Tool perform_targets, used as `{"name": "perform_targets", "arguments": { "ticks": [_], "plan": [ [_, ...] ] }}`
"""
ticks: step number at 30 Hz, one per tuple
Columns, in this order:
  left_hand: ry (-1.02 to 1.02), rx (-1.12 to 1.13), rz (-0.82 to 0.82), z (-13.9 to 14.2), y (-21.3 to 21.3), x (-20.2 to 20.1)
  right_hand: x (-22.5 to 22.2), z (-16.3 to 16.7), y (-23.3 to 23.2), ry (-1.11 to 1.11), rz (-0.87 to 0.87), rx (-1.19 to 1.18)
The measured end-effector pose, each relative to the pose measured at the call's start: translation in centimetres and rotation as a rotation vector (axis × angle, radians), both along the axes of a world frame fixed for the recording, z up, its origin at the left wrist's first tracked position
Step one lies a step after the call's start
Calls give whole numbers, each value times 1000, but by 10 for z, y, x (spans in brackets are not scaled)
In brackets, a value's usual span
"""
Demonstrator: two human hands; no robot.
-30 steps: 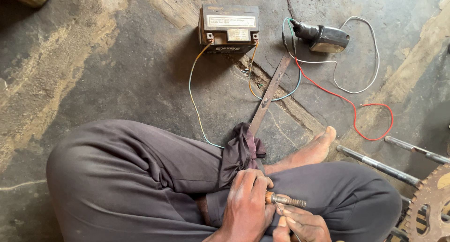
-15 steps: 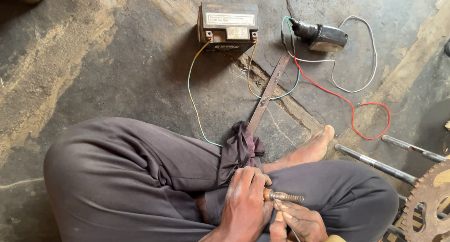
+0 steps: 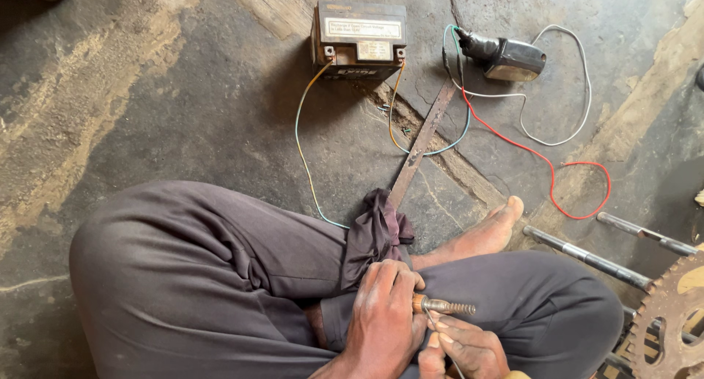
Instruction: The person sits on the workshop floor repairing an electric motor armature. They wipe the armature with a cloth, file its shaft, tap and press a component onto it using a mallet and a punch, and search through a cardboard box of tools for what they need.
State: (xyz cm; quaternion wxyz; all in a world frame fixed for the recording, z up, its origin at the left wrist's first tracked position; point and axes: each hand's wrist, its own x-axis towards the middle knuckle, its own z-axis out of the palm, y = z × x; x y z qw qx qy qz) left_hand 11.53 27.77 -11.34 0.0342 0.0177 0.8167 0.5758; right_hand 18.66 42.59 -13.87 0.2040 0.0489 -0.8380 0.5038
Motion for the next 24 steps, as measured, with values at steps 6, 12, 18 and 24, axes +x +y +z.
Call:
{"name": "perform_targets", "arguments": {
  "ticks": [6,12,18,24],
  "plan": [
    [17,1,17,0,1,0,-9,5,1,66,52,98],
    [9,-30,6,1,1,-1,-9,8,1,69,85,71],
    [27,-177,19,-2,7,-4,0,-8,8,51,9,74],
    [35,-231,10,-3,9,-4,0,-16,34,15,52,124]
  ]
}}
